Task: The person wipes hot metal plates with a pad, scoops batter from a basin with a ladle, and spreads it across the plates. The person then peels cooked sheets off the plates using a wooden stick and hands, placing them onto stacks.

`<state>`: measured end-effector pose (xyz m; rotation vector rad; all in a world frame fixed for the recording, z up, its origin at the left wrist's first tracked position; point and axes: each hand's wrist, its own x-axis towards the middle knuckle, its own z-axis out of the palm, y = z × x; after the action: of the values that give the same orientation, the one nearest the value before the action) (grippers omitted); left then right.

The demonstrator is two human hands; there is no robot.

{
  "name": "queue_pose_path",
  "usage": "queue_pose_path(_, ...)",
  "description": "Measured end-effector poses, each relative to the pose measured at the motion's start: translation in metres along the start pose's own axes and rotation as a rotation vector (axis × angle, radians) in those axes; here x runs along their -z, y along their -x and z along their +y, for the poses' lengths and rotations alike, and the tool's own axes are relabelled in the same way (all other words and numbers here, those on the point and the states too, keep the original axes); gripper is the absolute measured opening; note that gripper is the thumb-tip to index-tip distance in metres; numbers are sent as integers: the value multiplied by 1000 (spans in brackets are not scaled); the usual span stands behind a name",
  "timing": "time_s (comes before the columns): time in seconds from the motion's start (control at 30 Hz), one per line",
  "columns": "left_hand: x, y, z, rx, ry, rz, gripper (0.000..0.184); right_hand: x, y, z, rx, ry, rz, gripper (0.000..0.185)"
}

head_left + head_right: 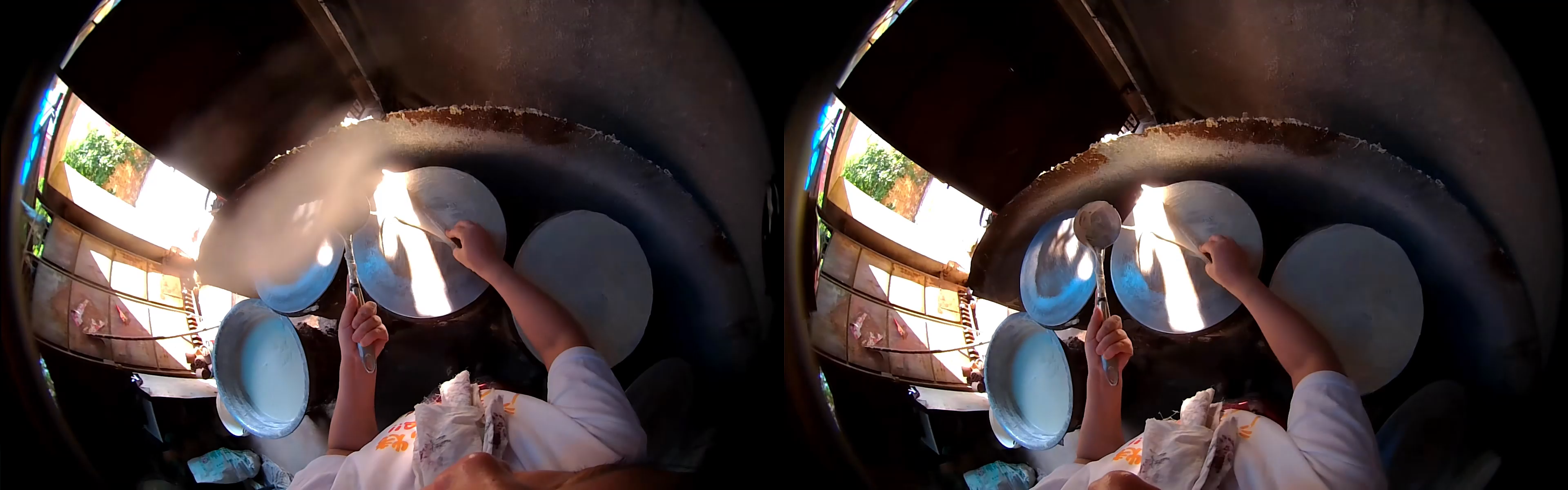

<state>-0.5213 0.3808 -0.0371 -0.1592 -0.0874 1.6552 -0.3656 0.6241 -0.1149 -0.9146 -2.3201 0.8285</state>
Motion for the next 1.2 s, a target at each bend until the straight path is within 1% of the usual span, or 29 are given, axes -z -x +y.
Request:
queue_pose_path(0.07,-4,8,-2,-11,26,-6,33,-9,2,-1,35,-40,-45,28)
queue_pose_path(0.1,-11,15,-4,0,22,-31,34,-10,11,1,89,-31,-66,28)
queue_pose_path(0.17,-33,20,-17,-19,-79,-92,38,3,24,10,212,3,-99,29)
queue_pose_path(0.2,-45,22,-23,-31,-128,-122,41,20,22,21,199,-19,-77,29)
queue_pose_path(0.27,-45,27,-21,-62,-297,-113,44,58,7,45,194,-63,-63,31)
queue_pose_path(0.37,-14,9,-3,-85,-132,55,42,57,-33,42,158,102,10,32)
queue_pose_path(0.4,-6,2,-1,-91,-89,77,40,32,-44,46,237,60,-97,31)
queue_pose_path(0.47,-8,1,-6,-94,-84,26,38,10,-37,24,225,-20,-166,30)
queue_pose_path(0.57,-5,25,0,-111,-98,108,37,9,-15,23,289,-88,-288,29)
queue_pose_path(0.63,-11,43,5,-107,-152,122,18,28,-11,27,370,-120,-338,30)
queue_pose_path(0.67,-16,52,6,-112,-213,135,18,39,-8,28,408,-137,-365,30)
queue_pose_path(0.7,-21,52,3,-149,-294,166,22,59,-19,24,321,-188,-394,32)
queue_pose_path(0.73,-25,51,1,-185,-375,200,27,56,-35,31,264,-183,-326,33)
queue_pose_path(0.77,-31,43,-3,-251,-478,257,22,43,-51,41,206,-180,-259,33)
queue_pose_path(0.8,-33,34,-4,-315,-584,305,25,32,-62,51,151,-174,-186,34)
queue_pose_path(0.83,-30,30,0,-335,-646,417,40,23,-69,44,204,-188,-267,37)
queue_pose_path(0.9,-28,37,9,-304,-482,277,32,22,-67,41,355,-170,-365,37)
queue_pose_path(0.93,-24,53,10,-283,-388,235,30,25,-52,35,409,-171,-430,38)
queue_pose_path(0.97,-28,71,13,-201,-290,175,28,44,-39,33,363,-193,-483,39)
queue_pose_path(1.0,-34,87,9,-226,-237,187,32,63,-37,35,286,-218,-562,39)
queue_pose_path(1.03,-35,93,14,-193,-250,129,20,81,-40,37,214,-237,-633,39)
queue_pose_path(1.07,-38,100,15,-157,-265,85,32,90,-38,39,132,-266,-706,39)
queue_pose_path(1.1,-37,95,16,-191,-239,168,30,75,-44,53,202,-285,-611,38)
queue_pose_path(1.17,-28,69,22,-247,-192,325,28,42,-49,43,280,-277,-506,37)
queue_pose_path(1.2,-20,76,23,-189,-120,294,26,34,-52,37,323,-274,-452,36)
